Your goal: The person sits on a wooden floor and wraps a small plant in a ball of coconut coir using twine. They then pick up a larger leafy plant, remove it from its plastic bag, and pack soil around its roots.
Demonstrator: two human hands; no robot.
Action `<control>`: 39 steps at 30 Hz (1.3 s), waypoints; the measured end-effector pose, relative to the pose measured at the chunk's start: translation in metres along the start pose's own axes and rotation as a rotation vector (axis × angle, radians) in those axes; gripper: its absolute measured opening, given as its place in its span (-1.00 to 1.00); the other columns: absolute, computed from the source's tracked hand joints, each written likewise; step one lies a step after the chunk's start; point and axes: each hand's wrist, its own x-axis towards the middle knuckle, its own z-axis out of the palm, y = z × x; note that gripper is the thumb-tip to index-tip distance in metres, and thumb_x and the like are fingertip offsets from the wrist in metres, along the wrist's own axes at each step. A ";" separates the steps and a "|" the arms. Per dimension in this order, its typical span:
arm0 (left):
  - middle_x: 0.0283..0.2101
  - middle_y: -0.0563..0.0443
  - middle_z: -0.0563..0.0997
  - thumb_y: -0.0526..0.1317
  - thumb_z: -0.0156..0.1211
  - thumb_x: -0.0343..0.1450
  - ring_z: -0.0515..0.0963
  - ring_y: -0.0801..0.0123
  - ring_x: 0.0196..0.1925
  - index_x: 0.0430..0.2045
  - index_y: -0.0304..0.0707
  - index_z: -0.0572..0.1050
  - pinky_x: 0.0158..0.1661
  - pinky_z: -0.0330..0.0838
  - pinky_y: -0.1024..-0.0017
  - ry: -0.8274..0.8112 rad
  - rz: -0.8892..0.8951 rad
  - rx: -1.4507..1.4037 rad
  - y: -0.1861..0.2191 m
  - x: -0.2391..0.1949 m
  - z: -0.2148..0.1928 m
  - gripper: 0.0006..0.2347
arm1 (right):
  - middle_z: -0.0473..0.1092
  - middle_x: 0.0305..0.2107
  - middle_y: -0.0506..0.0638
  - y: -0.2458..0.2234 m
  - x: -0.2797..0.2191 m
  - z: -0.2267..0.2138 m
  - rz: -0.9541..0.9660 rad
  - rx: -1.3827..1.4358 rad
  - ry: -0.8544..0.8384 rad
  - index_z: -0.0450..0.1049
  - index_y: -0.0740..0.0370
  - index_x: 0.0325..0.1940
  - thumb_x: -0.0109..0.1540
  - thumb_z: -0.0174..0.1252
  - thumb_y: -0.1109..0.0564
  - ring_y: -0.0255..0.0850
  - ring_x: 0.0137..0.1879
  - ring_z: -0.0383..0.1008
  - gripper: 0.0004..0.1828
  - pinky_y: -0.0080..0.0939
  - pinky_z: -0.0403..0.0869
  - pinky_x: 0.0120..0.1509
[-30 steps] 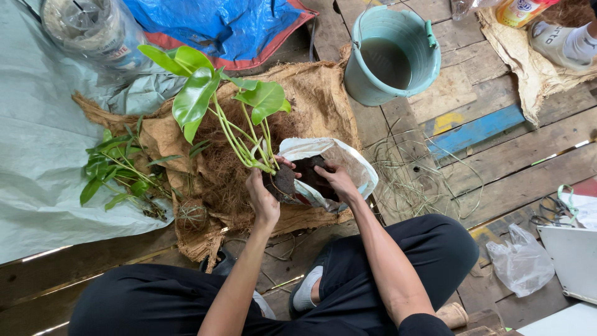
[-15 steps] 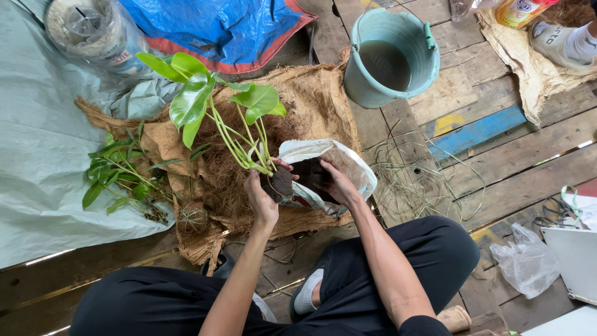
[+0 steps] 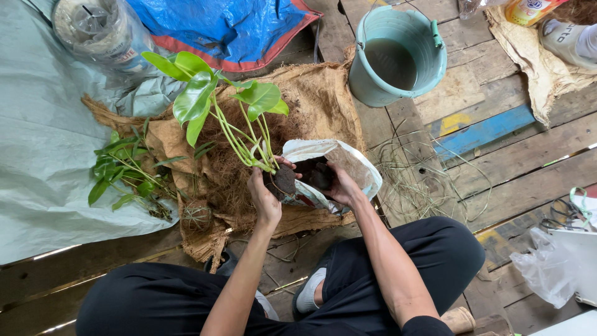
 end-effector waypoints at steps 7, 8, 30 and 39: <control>-0.20 -0.27 0.58 -0.01 -0.39 0.64 0.67 0.12 -0.15 -0.14 -0.49 0.42 -0.16 0.71 0.05 0.010 -0.018 0.000 0.000 -0.001 0.000 -0.54 | 0.42 0.13 0.18 -0.003 -0.002 0.003 -0.026 0.030 0.080 0.30 0.23 0.34 0.31 0.10 -0.20 -0.04 0.20 0.49 -0.36 -0.04 0.57 0.11; -0.20 -0.27 0.58 0.00 -0.39 0.64 0.68 0.11 -0.15 -0.14 -0.49 0.43 -0.17 0.71 0.05 0.012 -0.018 0.015 -0.001 -0.001 0.001 -0.54 | 0.44 0.11 0.18 -0.004 -0.002 0.003 -0.020 0.019 0.107 0.30 0.23 0.31 0.27 0.13 -0.18 -0.05 0.18 0.51 -0.36 -0.04 0.58 0.08; -0.21 -0.29 0.57 -0.04 -0.33 0.63 0.66 0.10 -0.18 -0.15 -0.51 0.41 -0.17 0.71 0.07 -0.015 -0.083 0.010 0.009 0.013 0.024 -0.58 | 0.43 0.04 0.03 -0.061 -0.087 0.067 -0.124 0.073 0.022 0.32 0.15 0.25 0.32 0.13 0.00 -0.07 0.04 0.57 -0.56 0.16 0.64 0.08; -0.22 -0.27 0.57 -0.12 -0.26 0.61 0.67 0.13 -0.21 -0.17 -0.49 0.43 -0.23 0.71 0.10 0.036 -0.114 0.103 0.025 0.021 0.024 -0.66 | 0.44 0.05 0.02 -0.062 -0.080 0.054 -0.117 0.183 -0.003 0.31 0.12 0.24 0.27 0.14 0.04 -0.11 0.13 0.53 -0.54 0.06 0.55 0.13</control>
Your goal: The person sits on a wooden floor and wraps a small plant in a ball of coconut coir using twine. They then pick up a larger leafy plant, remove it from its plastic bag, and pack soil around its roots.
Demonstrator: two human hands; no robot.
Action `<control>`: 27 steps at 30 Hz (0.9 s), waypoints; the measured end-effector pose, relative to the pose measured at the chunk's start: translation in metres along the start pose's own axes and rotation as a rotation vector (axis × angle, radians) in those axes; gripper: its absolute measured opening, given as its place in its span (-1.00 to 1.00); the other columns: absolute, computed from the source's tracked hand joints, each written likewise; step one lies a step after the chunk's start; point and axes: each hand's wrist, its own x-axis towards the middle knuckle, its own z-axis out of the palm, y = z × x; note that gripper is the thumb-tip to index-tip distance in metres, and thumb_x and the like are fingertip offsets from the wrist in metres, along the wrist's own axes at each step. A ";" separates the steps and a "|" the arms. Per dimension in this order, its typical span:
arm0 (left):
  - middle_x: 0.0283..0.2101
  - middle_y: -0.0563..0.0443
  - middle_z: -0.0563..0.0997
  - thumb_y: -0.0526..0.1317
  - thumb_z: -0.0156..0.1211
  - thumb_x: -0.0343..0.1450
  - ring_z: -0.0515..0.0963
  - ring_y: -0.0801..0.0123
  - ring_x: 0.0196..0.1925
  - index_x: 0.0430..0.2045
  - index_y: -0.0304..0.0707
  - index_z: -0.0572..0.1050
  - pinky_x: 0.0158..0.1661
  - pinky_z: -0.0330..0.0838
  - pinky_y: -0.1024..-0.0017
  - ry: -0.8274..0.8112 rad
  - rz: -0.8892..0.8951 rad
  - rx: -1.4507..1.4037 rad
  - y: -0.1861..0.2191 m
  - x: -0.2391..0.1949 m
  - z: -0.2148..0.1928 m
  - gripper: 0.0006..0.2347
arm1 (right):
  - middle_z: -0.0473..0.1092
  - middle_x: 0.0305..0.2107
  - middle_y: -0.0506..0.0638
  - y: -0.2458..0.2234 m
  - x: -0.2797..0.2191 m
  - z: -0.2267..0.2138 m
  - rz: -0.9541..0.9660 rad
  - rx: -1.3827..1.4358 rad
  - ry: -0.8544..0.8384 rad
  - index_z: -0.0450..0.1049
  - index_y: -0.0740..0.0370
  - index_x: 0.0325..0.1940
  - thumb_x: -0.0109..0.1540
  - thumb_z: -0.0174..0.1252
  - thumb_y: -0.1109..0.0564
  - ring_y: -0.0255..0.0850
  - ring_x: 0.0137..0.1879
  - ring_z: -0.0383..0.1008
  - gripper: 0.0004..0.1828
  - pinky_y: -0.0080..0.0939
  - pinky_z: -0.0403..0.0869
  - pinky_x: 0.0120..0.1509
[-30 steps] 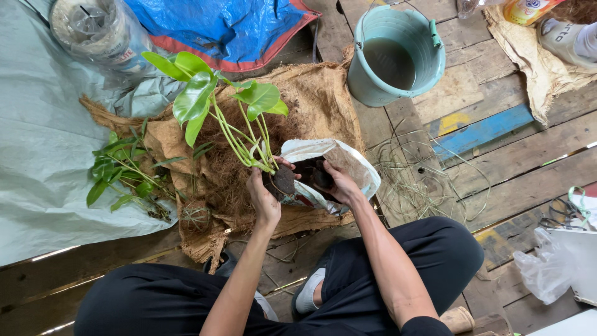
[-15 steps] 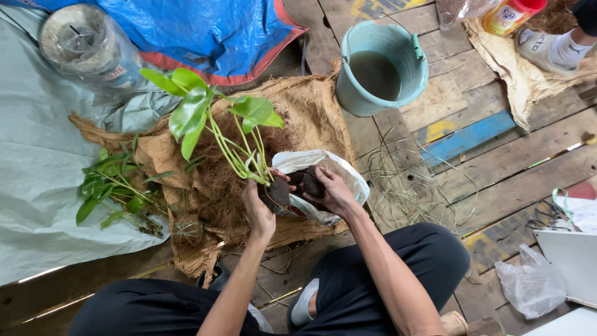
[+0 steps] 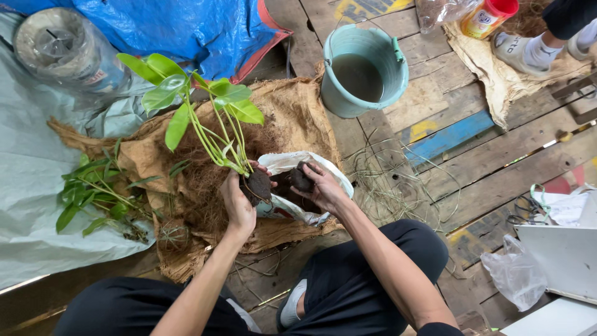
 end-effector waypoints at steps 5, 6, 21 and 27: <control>-0.22 -0.26 0.57 -0.11 -0.29 0.64 0.66 0.16 -0.22 -0.19 -0.50 0.45 -0.23 0.71 0.15 -0.076 0.052 0.058 0.003 -0.006 -0.014 -0.63 | 0.45 0.00 0.04 0.020 0.022 -0.027 0.011 0.002 0.047 0.37 0.18 0.21 0.28 0.20 0.08 -0.15 0.06 0.53 -0.57 -0.05 0.62 0.16; -0.22 -0.26 0.58 -0.12 -0.29 0.64 0.66 0.16 -0.21 -0.19 -0.51 0.45 -0.22 0.70 0.16 -0.073 0.053 0.067 0.002 -0.007 -0.017 -0.63 | 0.45 -0.01 0.04 0.022 0.026 -0.032 0.009 -0.001 0.043 0.38 0.21 0.20 0.28 0.22 0.08 -0.16 0.04 0.54 -0.58 -0.08 0.62 0.15; -0.17 -0.27 0.57 -0.15 -0.29 0.64 0.66 0.12 -0.14 -0.14 -0.50 0.41 -0.16 0.69 0.18 -0.066 0.045 -0.011 -0.012 -0.016 -0.041 -0.67 | 0.48 -0.03 -0.03 0.030 0.029 -0.024 0.027 -0.124 -0.024 0.27 0.20 0.23 0.11 0.32 0.31 -0.29 -0.01 0.58 -0.37 -0.30 0.59 0.04; -0.14 -0.26 0.56 -0.10 -0.36 0.66 0.66 0.15 -0.12 -0.11 -0.47 0.40 -0.17 0.69 0.19 -0.073 0.027 -0.043 -0.007 -0.019 -0.039 -0.63 | 0.50 0.00 0.17 0.023 0.026 -0.023 0.032 -0.123 -0.267 0.27 0.29 0.30 0.21 0.32 0.32 -0.31 -0.16 0.55 -0.39 -0.64 0.48 -0.41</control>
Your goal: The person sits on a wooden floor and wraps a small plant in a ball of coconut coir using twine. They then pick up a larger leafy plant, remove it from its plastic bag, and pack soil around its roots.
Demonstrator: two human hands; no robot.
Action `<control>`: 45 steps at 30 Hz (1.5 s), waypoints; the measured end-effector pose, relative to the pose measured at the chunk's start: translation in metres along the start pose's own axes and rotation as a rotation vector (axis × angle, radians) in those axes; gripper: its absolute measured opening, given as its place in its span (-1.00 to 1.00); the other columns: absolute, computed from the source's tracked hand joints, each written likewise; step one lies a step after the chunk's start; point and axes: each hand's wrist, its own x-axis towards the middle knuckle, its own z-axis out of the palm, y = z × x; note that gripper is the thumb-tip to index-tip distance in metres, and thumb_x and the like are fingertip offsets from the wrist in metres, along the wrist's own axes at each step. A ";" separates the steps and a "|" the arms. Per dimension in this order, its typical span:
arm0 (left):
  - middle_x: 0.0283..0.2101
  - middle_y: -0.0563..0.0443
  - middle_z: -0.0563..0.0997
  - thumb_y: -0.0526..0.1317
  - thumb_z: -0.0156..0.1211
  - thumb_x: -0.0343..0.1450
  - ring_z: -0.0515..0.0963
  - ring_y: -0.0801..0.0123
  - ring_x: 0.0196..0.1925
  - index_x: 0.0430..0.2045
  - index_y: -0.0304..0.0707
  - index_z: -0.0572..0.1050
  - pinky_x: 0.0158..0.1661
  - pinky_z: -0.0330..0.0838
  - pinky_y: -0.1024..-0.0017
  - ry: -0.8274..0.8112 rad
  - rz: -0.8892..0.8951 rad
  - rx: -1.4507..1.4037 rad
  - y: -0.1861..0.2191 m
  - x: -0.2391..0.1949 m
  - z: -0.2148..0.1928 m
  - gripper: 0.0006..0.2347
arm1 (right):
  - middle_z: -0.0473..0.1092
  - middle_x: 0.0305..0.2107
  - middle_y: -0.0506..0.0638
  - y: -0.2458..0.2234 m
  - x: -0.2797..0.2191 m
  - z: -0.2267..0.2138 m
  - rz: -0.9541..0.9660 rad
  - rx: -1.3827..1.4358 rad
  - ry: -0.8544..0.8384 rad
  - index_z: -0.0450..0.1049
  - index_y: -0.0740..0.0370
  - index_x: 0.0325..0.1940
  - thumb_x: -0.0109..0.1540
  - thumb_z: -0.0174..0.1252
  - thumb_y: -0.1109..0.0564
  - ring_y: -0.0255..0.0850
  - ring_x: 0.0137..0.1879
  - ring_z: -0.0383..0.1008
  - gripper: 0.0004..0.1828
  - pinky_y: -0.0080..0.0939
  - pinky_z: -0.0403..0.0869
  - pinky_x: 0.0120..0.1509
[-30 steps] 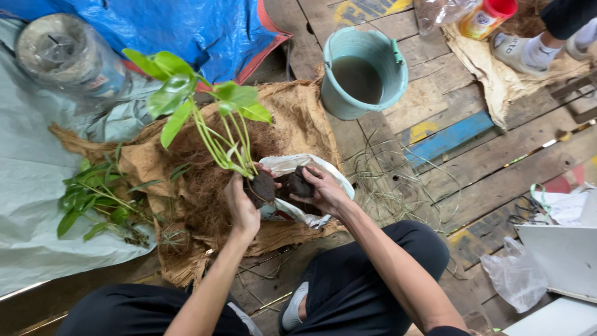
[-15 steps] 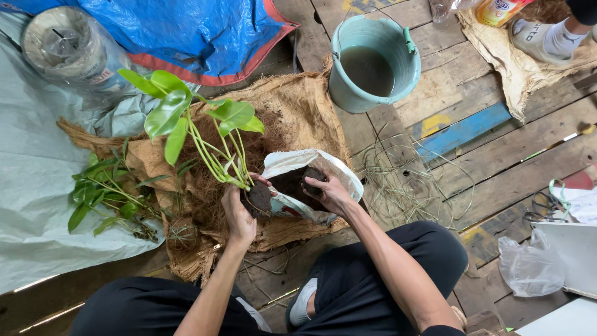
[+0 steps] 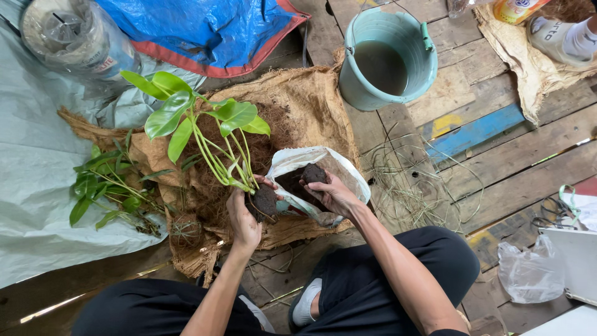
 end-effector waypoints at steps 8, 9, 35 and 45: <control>-0.13 -0.24 0.55 -0.09 -0.30 0.66 0.64 0.14 -0.08 -0.08 -0.49 0.39 -0.13 0.69 0.14 -0.038 0.026 0.021 -0.001 -0.002 0.000 -0.64 | 0.54 -0.09 -0.02 0.002 -0.007 0.010 0.071 -0.032 0.168 0.30 0.28 0.20 0.20 0.26 0.13 -0.35 -0.20 0.57 -0.48 -0.46 0.55 -0.24; -0.13 -0.24 0.54 -0.09 -0.31 0.66 0.64 0.14 -0.07 -0.09 -0.49 0.40 -0.13 0.69 0.15 -0.023 0.002 -0.024 -0.001 -0.003 0.000 -0.64 | 0.56 -0.11 -0.07 0.002 -0.008 0.009 0.067 -0.080 0.147 0.33 0.24 0.18 0.19 0.27 0.08 -0.39 -0.28 0.53 -0.49 -0.48 0.53 -0.32; -0.13 -0.25 0.55 -0.11 -0.30 0.65 0.65 0.11 -0.11 -0.10 -0.48 0.39 -0.17 0.70 0.15 0.012 -0.029 0.005 -0.002 0.001 0.007 -0.65 | 0.49 -0.01 0.14 0.011 -0.005 -0.005 -0.044 -0.144 0.003 0.32 0.35 0.24 0.19 0.30 0.22 -0.13 0.02 0.60 -0.44 -0.23 0.64 0.09; -0.14 -0.25 0.54 -0.08 -0.30 0.64 0.64 0.12 -0.11 -0.12 -0.47 0.40 -0.14 0.67 0.13 0.049 -0.071 0.012 -0.005 0.003 0.008 -0.64 | 0.50 0.00 0.21 0.017 0.000 -0.009 -0.031 -0.186 0.068 0.38 0.47 0.21 0.29 0.21 0.14 -0.08 -0.01 0.62 -0.53 -0.17 0.65 0.07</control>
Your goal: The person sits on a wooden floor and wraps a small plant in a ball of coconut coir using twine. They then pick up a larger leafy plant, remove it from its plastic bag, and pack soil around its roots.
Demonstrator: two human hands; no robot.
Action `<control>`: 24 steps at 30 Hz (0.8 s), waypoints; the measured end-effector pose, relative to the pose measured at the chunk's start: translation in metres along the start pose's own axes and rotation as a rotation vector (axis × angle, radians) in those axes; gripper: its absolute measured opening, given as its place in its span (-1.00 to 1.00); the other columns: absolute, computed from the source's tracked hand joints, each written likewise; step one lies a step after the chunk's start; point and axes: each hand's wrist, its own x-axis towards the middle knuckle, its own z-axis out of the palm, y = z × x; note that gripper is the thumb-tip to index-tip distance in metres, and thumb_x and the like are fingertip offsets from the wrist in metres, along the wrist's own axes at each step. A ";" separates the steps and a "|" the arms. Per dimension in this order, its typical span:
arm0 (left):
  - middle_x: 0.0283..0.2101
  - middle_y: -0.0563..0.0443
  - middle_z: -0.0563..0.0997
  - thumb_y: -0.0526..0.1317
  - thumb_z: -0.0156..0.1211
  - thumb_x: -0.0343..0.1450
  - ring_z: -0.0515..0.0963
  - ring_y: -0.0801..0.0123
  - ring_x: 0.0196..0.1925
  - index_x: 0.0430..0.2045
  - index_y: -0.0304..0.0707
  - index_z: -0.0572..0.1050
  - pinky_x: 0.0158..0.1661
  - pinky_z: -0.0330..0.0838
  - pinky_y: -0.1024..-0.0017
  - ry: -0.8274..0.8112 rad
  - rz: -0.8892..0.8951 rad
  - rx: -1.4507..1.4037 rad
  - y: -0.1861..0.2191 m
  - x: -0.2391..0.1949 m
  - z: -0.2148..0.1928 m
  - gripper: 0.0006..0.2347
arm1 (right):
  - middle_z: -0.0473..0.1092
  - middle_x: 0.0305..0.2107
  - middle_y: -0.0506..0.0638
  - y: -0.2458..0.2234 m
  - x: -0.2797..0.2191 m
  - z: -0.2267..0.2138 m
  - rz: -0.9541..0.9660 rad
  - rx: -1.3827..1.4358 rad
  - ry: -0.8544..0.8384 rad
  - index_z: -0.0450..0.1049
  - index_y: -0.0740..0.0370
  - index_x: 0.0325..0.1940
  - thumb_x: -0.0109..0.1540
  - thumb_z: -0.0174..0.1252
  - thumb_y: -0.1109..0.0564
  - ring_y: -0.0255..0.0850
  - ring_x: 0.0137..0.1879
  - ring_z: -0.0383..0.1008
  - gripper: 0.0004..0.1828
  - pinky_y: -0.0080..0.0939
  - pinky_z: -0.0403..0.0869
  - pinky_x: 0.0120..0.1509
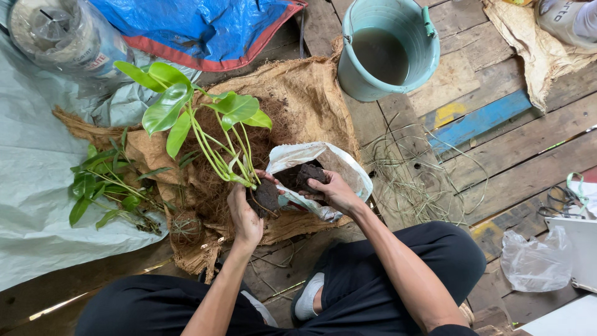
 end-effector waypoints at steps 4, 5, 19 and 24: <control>-0.16 -0.24 0.55 -0.03 -0.31 0.63 0.64 0.13 -0.11 -0.12 -0.45 0.40 -0.11 0.69 0.08 -0.006 -0.017 -0.042 -0.004 0.005 0.006 -0.61 | 0.49 0.00 0.16 -0.003 -0.005 0.001 -0.001 0.174 -0.009 0.37 0.42 0.19 0.30 0.21 0.13 -0.11 0.02 0.60 -0.56 -0.11 0.65 0.10; -0.17 -0.23 0.56 0.01 -0.33 0.64 0.65 0.12 -0.12 -0.12 -0.44 0.40 -0.09 0.68 0.07 -0.002 -0.009 -0.042 -0.005 0.007 0.008 -0.58 | 0.50 -0.01 0.17 -0.005 -0.007 0.001 0.015 0.202 0.012 0.38 0.42 0.18 0.31 0.19 0.10 -0.09 0.00 0.60 -0.56 -0.11 0.64 0.09; -0.14 -0.19 0.56 -0.07 0.38 0.32 0.72 0.14 -0.12 -0.05 -0.32 0.43 -0.10 0.75 0.21 -0.011 0.012 0.163 -0.004 0.017 0.026 -0.57 | 0.48 0.10 0.23 -0.045 -0.043 0.048 -0.215 0.332 0.055 0.37 0.42 0.24 0.43 -0.10 -0.10 -0.05 0.18 0.54 -0.47 0.00 0.49 0.37; -0.10 -0.19 0.59 -0.16 0.30 0.38 0.68 0.19 -0.07 -0.04 -0.35 0.43 -0.10 0.70 0.29 0.067 0.108 0.316 -0.013 0.017 0.031 -0.66 | 0.45 0.15 0.17 -0.046 -0.061 0.089 -0.332 0.329 0.167 0.34 0.38 0.31 0.44 -0.12 -0.07 -0.06 0.21 0.50 -0.48 0.01 0.47 0.37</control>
